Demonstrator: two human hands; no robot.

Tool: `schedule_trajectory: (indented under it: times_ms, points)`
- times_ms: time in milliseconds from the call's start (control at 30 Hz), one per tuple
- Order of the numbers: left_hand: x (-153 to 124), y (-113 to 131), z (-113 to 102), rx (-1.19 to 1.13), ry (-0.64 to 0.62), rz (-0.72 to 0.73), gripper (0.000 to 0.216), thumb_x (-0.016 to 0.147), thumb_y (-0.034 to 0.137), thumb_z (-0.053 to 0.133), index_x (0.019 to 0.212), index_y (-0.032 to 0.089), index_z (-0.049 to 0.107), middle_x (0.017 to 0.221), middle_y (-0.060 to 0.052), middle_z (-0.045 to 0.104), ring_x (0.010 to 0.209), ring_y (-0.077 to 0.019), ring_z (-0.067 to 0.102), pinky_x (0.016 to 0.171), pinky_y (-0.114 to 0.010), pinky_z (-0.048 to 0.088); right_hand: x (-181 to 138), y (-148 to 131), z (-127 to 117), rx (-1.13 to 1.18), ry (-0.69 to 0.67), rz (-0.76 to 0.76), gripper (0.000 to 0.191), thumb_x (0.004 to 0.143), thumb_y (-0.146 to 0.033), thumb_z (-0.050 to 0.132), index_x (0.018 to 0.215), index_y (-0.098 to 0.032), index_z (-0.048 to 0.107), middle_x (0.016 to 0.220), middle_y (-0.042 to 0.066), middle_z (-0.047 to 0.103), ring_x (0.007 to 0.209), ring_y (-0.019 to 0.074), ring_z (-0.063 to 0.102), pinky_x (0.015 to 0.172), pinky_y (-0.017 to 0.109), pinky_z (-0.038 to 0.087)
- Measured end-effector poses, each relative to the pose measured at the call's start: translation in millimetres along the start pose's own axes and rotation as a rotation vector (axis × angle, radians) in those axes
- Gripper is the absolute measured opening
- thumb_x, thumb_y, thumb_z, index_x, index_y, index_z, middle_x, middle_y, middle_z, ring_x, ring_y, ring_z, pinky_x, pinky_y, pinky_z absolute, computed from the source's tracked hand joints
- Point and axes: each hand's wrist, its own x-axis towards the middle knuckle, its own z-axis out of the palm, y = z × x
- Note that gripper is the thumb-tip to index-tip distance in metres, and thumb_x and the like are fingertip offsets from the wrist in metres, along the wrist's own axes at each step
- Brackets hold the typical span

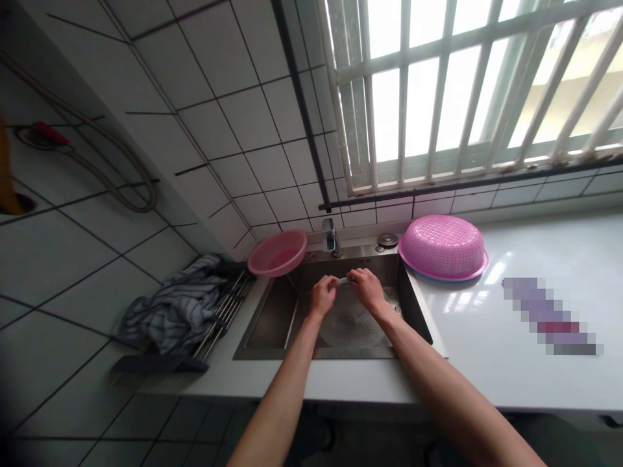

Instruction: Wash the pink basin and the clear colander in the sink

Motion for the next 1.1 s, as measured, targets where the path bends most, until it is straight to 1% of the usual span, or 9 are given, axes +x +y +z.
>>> schedule_trajectory:
  times_ms: [133, 267, 467, 567, 667, 767, 833, 933, 1100]
  points:
    - [-1, -1, 3, -0.019, -0.050, 0.024, 0.018, 0.094, 0.012, 0.062, 0.096, 0.023, 0.076, 0.095, -0.004, 0.073, 0.091, -0.0173, 0.069, 0.082, -0.026, 0.049, -1, -9, 3, -0.011, -0.078, -0.090, 0.022, 0.093, -0.018, 0.076, 0.111, -0.028, 0.078, 0.107, 0.005, 0.078, 0.104, 0.0227, 0.069, 0.088, 0.029, 0.053]
    - [1, -2, 3, -0.066, -0.035, 0.011, 0.017, 0.092, 0.010, 0.065, 0.095, 0.022, 0.077, 0.096, -0.004, 0.075, 0.090, -0.0169, 0.070, 0.083, -0.026, 0.049, 1, -4, 0, -0.002, -0.052, -0.057, 0.021, 0.092, -0.024, 0.077, 0.113, -0.029, 0.079, 0.109, 0.004, 0.079, 0.103, 0.0229, 0.071, 0.088, 0.029, 0.053]
    - [9, -18, -9, -0.170, 0.240, -0.212, 0.011, 0.089, 0.010, 0.070, 0.093, 0.019, 0.073, 0.096, -0.005, 0.078, 0.091, -0.0188, 0.072, 0.085, -0.027, 0.052, 6, 32, -9, 0.136, 0.163, 0.162, 0.021, 0.094, -0.030, 0.072, 0.114, -0.028, 0.078, 0.109, 0.004, 0.081, 0.095, 0.0239, 0.075, 0.083, 0.032, 0.054]
    - [10, -26, -13, -0.186, 0.319, -0.263, 0.014, 0.089, 0.010, 0.068, 0.099, 0.019, 0.071, 0.102, -0.007, 0.078, 0.098, -0.0208, 0.073, 0.090, -0.030, 0.053, 6, 43, -9, 0.210, 0.231, 0.262, 0.021, 0.094, -0.033, 0.069, 0.113, -0.028, 0.077, 0.107, 0.004, 0.082, 0.091, 0.0242, 0.075, 0.080, 0.032, 0.053]
    - [8, -25, -14, -0.134, 0.297, -0.207, 0.029, 0.087, 0.007, 0.069, 0.113, 0.021, 0.070, 0.111, -0.007, 0.076, 0.106, -0.0218, 0.072, 0.097, -0.033, 0.053, 6, 43, -8, 0.212, 0.209, 0.256, 0.020, 0.093, -0.031, 0.069, 0.111, -0.028, 0.077, 0.107, 0.004, 0.082, 0.092, 0.0244, 0.076, 0.080, 0.031, 0.052]
    - [6, -15, -12, -0.022, 0.245, -0.120, 0.050, 0.082, 0.009, 0.077, 0.129, 0.024, 0.067, 0.118, -0.008, 0.074, 0.114, -0.0247, 0.069, 0.104, -0.038, 0.052, 5, 35, -10, 0.174, 0.168, 0.220, 0.018, 0.092, -0.028, 0.069, 0.108, -0.029, 0.078, 0.104, 0.003, 0.081, 0.091, 0.0236, 0.075, 0.078, 0.030, 0.052]
    - [5, -7, -11, 0.022, 0.199, -0.048, 0.055, 0.082, 0.011, 0.079, 0.133, 0.025, 0.065, 0.124, -0.008, 0.073, 0.121, -0.0258, 0.066, 0.110, -0.040, 0.050, 5, 29, -12, 0.149, 0.137, 0.197, 0.017, 0.092, -0.026, 0.068, 0.106, -0.029, 0.078, 0.103, 0.002, 0.081, 0.090, 0.0228, 0.075, 0.077, 0.029, 0.052]
    - [4, -1, -12, -0.010, 0.121, -0.014, 0.049, 0.086, 0.010, 0.075, 0.132, 0.027, 0.067, 0.128, -0.006, 0.074, 0.123, -0.0231, 0.067, 0.111, -0.037, 0.049, 4, 23, -13, 0.142, 0.100, 0.176, 0.019, 0.092, -0.025, 0.069, 0.107, -0.031, 0.078, 0.104, 0.002, 0.081, 0.090, 0.0223, 0.075, 0.077, 0.028, 0.052]
    - [2, 2, -17, -0.026, 0.029, -0.142, 0.022, 0.099, 0.021, 0.063, 0.115, 0.029, 0.076, 0.115, -0.002, 0.080, 0.109, -0.0204, 0.074, 0.095, -0.029, 0.053, 3, 18, -10, 0.154, 0.058, 0.173, 0.021, 0.091, -0.025, 0.072, 0.110, -0.031, 0.079, 0.105, 0.002, 0.082, 0.091, 0.0230, 0.076, 0.079, 0.029, 0.053]
